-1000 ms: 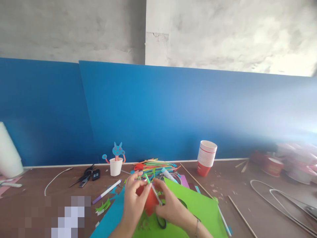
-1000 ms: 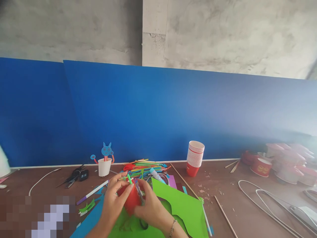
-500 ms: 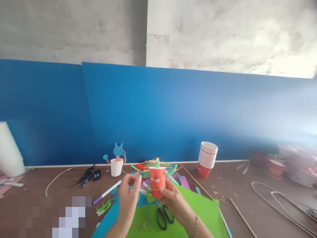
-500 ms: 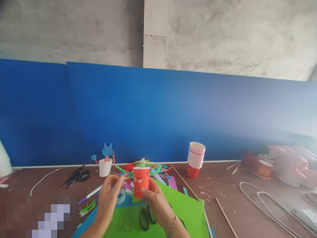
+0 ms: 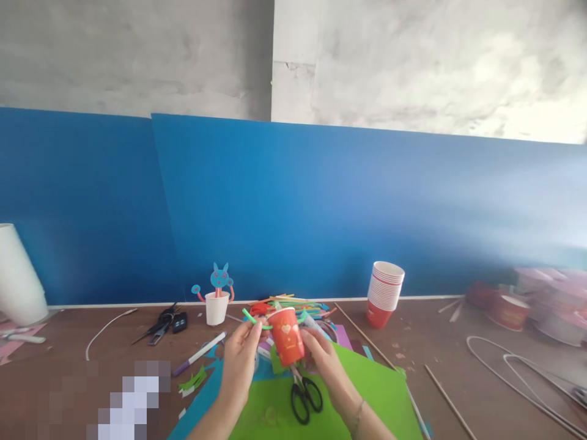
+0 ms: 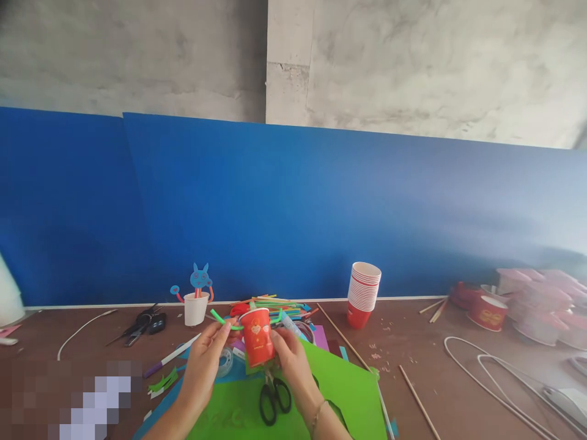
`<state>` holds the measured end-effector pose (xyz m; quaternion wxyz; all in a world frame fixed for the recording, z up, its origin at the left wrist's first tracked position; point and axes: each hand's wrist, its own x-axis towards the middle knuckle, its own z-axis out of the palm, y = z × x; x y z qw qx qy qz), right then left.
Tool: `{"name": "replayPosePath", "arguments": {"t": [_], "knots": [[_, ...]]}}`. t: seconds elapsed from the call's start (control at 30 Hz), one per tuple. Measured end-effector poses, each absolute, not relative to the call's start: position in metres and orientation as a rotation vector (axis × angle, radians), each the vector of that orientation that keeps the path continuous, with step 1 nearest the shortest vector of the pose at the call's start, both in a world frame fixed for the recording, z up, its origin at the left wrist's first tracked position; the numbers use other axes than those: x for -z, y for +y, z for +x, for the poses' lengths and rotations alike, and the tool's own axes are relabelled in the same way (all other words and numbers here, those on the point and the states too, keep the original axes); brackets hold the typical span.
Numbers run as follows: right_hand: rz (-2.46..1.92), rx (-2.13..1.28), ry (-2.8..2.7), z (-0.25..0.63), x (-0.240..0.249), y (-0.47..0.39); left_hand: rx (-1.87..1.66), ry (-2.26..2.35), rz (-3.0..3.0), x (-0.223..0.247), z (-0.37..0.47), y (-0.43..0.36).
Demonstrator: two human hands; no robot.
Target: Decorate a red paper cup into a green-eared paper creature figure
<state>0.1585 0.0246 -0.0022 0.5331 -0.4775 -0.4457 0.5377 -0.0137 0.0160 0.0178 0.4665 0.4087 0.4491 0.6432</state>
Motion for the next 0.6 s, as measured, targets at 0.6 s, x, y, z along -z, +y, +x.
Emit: {"name": "replayPosePath", "arguments": {"t": [0.6], "knots": [[-1.274,0.023,-1.970,0.153,-0.024,0.001,-1.416,1.055,1.253,-0.017,0.005,0.001]]}}
